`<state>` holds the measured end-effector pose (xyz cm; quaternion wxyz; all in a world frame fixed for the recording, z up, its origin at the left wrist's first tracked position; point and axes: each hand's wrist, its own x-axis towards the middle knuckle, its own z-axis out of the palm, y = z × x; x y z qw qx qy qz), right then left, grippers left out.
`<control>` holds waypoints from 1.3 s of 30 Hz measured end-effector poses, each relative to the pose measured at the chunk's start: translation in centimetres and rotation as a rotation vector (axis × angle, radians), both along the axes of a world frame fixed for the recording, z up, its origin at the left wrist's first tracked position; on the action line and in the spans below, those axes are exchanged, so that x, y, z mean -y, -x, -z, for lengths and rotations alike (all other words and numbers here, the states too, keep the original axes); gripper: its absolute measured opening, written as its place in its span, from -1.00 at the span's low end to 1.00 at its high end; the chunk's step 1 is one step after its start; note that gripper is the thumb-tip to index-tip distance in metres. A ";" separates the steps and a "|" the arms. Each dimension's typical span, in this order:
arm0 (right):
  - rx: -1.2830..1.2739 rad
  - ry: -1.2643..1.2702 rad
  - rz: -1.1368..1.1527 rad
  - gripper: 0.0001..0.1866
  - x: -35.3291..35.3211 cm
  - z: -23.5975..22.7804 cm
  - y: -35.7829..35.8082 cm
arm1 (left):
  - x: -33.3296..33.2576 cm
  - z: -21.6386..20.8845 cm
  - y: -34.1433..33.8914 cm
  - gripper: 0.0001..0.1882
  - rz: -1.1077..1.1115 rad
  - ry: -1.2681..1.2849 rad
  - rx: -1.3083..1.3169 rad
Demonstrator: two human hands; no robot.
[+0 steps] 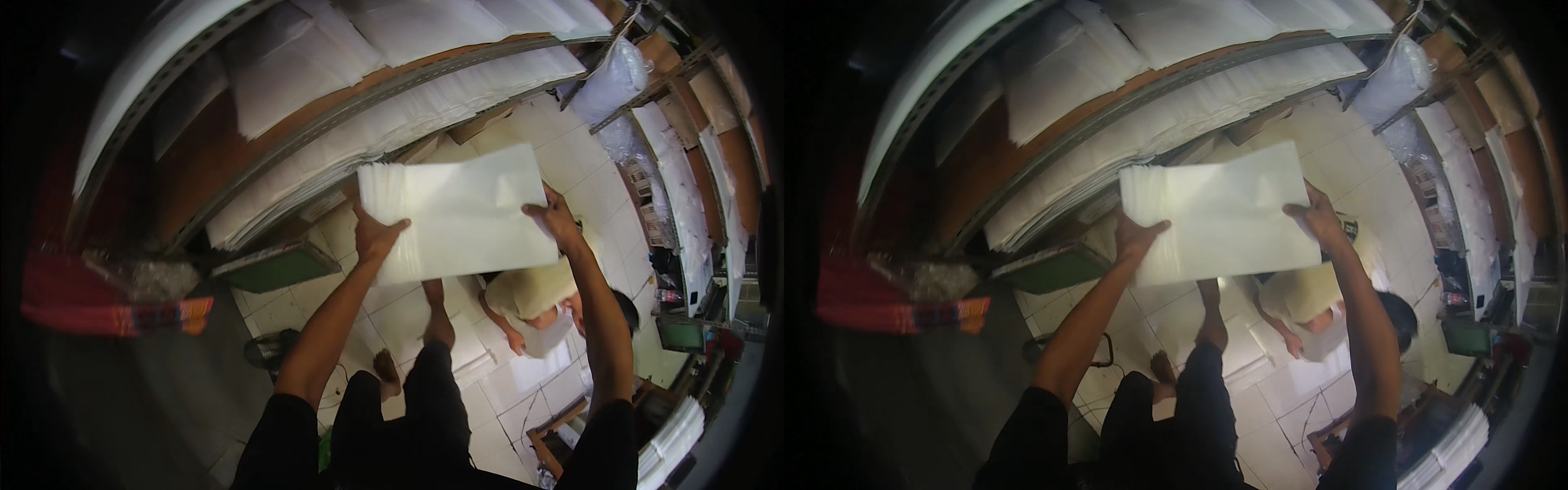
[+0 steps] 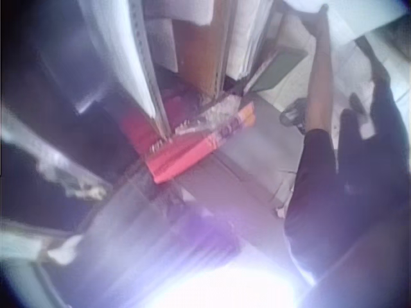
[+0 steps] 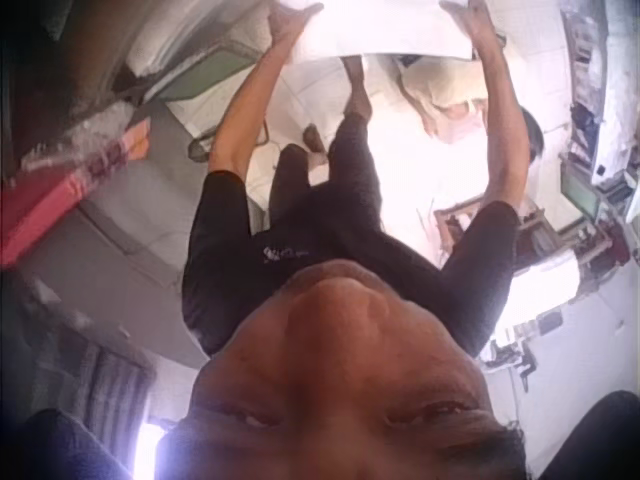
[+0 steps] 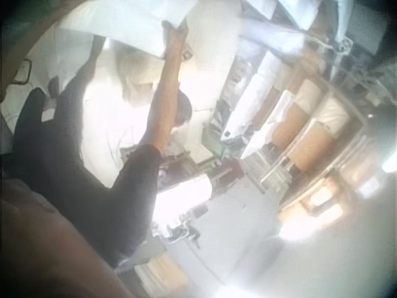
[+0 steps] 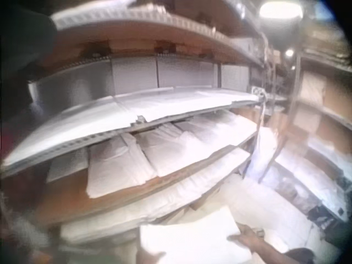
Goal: The person repeatedly folds white fabric sheets on a workbench, aligns them, and stacks them into neat piles. They periodically move to a nearby shelf to place the folded stacks and return to continue folding more sheets.
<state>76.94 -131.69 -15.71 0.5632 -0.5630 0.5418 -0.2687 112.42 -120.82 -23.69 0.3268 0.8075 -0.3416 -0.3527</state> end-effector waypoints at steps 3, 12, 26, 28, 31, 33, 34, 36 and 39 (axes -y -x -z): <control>0.038 0.009 -0.080 -0.33 11.6 6.0 -5.2 | 8.7 4.8 -4.4 0.30 -0.095 0.087 0.140; 0.087 0.055 -0.183 -0.24 32.5 15.7 -17.2 | 22.6 11.3 -14.4 -0.12 -0.257 0.315 0.079; -0.182 0.210 -0.313 -0.53 44.7 22.7 -23.1 | 26.5 11.8 -20.1 -0.27 -0.234 0.137 0.176; -0.215 0.238 -0.322 -0.53 44.9 23.2 -23.0 | 26.7 11.6 -20.1 -0.29 -0.200 0.121 0.222; -0.259 0.273 -0.338 -0.53 44.9 23.6 -23.0 | 27.1 11.3 -20.0 -0.31 -0.149 0.089 0.295; -0.285 0.298 -0.347 -0.53 45.1 23.7 -23.1 | 27.6 11.1 -19.9 -0.32 -0.110 0.061 0.363; -0.298 0.310 -0.350 -0.53 44.9 23.8 -23.1 | 27.7 11.0 -19.6 -0.33 -0.085 0.046 0.402; -0.323 0.338 -0.361 -0.53 44.8 24.0 -23.3 | 27.8 10.8 -19.1 -0.34 -0.037 0.014 0.488; -0.357 0.392 -0.387 -0.53 44.5 24.2 -24.1 | 27.4 10.5 -18.4 -0.36 0.038 -0.039 0.632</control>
